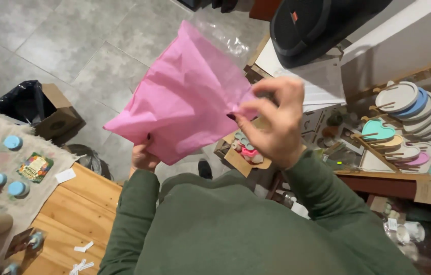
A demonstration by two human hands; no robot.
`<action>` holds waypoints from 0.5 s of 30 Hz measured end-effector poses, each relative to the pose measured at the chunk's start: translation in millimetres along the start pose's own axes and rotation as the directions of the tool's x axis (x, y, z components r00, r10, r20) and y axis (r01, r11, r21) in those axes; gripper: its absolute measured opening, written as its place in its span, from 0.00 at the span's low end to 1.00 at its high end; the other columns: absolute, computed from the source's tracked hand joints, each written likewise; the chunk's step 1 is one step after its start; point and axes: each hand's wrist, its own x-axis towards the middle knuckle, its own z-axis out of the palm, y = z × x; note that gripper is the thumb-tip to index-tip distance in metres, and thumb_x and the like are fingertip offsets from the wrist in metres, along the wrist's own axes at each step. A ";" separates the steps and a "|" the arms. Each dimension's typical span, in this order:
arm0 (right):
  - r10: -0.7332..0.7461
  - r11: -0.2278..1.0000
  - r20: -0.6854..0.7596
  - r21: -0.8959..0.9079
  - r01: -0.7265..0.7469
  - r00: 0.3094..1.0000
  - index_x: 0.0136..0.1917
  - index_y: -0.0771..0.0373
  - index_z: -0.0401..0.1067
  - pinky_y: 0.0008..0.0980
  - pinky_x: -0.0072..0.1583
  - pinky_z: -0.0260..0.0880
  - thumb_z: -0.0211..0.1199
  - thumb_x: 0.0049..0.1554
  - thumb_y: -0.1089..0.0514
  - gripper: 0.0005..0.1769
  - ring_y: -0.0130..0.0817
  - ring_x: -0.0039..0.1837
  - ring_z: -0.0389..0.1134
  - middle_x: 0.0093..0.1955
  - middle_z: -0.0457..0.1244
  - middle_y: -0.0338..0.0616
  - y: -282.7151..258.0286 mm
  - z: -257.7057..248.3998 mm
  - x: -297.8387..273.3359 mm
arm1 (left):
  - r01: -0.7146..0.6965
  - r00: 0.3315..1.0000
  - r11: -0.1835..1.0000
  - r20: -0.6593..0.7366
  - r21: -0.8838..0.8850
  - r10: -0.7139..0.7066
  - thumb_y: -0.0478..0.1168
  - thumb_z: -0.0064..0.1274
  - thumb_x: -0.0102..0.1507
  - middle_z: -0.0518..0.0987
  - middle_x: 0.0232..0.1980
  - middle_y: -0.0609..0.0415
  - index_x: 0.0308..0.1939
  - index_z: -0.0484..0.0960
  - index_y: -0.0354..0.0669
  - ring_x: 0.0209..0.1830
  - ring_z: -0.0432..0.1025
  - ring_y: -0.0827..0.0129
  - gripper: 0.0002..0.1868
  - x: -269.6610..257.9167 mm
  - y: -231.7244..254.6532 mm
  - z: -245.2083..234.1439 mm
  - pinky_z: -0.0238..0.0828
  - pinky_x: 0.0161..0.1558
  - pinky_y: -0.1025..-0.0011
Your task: The recorder is seen packaging several handmade products, specifically candles or figurines, into plastic bags and then placing them into a pink shipping bag.
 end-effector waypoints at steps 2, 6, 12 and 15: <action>-0.168 0.966 -0.010 0.197 0.167 0.986 0.45 0.63 0.73 0.41 0.51 0.68 0.74 0.49 0.61 0.13 0.43 0.49 0.66 0.47 0.64 0.48 1.9 16.5 -17.0 | -0.015 1.000 0.999 -0.018 0.031 0.015 0.34 0.55 0.62 0.75 0.69 0.51 0.70 0.70 0.44 0.72 0.66 0.53 0.31 0.3 4.1 -10.0 0.60 0.73 0.47; -0.514 0.711 0.088 0.601 0.366 0.853 0.52 0.71 0.74 0.43 0.59 0.74 0.66 0.59 0.64 0.09 0.45 0.51 0.73 0.50 0.69 0.51 -32.7 5.7 -23.4 | -0.016 1.000 0.999 0.007 0.030 0.016 0.34 0.55 0.64 0.73 0.71 0.53 0.73 0.68 0.44 0.76 0.64 0.53 0.31 -6.1 1.9 -64.4 0.58 0.77 0.47; -0.680 0.643 0.206 0.629 0.437 0.704 0.65 0.72 0.73 0.41 0.65 0.72 0.58 0.64 0.59 0.20 0.43 0.60 0.71 0.60 0.68 0.53 -68.3 -2.1 -27.6 | -0.016 1.000 0.999 -0.027 0.034 0.017 0.36 0.56 0.65 0.72 0.72 0.52 0.74 0.67 0.43 0.75 0.64 0.53 0.32 -37.1 -8.2 -46.0 0.59 0.77 0.47; -0.682 0.673 0.278 0.600 0.432 0.677 0.66 0.69 0.73 0.40 0.64 0.71 0.56 0.61 0.57 0.23 0.44 0.59 0.70 0.61 0.68 0.54 -73.1 -4.2 -29.9 | -0.012 1.000 0.999 -0.028 0.033 0.013 0.38 0.56 0.65 0.71 0.72 0.51 0.74 0.67 0.43 0.75 0.64 0.53 0.33 -44.3 -9.4 -54.4 0.60 0.77 0.47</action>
